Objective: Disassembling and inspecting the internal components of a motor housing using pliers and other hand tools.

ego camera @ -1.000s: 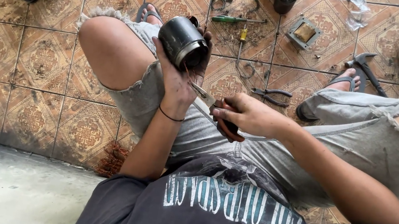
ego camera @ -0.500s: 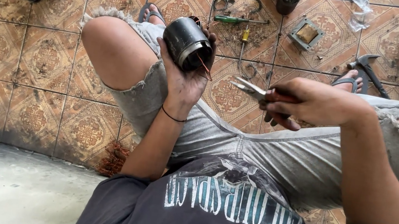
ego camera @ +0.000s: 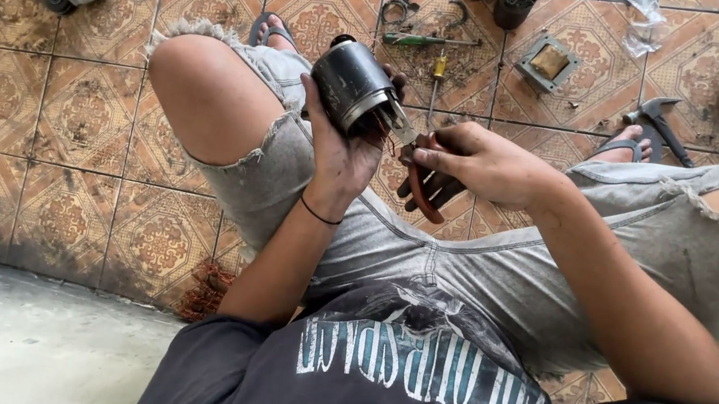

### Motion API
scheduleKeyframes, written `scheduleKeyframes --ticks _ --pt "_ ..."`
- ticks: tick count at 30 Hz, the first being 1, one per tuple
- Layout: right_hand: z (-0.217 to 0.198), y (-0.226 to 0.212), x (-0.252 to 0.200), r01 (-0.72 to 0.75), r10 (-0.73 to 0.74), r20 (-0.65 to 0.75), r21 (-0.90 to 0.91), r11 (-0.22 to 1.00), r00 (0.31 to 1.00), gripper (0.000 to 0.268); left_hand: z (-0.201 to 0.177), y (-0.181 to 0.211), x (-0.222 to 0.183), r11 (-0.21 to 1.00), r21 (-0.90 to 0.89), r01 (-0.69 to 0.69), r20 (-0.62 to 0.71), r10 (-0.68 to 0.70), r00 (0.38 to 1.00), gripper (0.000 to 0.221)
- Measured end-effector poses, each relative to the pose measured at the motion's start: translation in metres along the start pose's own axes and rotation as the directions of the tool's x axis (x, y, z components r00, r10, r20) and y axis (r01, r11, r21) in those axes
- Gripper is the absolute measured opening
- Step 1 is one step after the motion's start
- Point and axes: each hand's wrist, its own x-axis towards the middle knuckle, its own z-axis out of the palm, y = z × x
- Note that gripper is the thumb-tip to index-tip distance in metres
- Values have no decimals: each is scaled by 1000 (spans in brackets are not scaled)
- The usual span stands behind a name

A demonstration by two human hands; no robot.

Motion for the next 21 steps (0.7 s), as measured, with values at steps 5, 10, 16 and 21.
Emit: scheduleKeyframes --ticks 5,10,16,21 --pt "-2 10 6 -59 59 9 58 997 998 24 -6 -1 8 993 -119 -7 -122 -8 992 80" --pt "-2 15 5 -125 132 51 -123 984 990 30 12 -1 8 991 -131 -33 -260 -2 966 86" --pt "-1 34 23 -99 100 -14 64 993 995 33 25 -18 -6 998 -61 -22 -245 6 969 80" --pt "6 43 37 -23 34 -42 250 968 999 31 28 -22 -14 976 209 56 -182 -18 983 77"
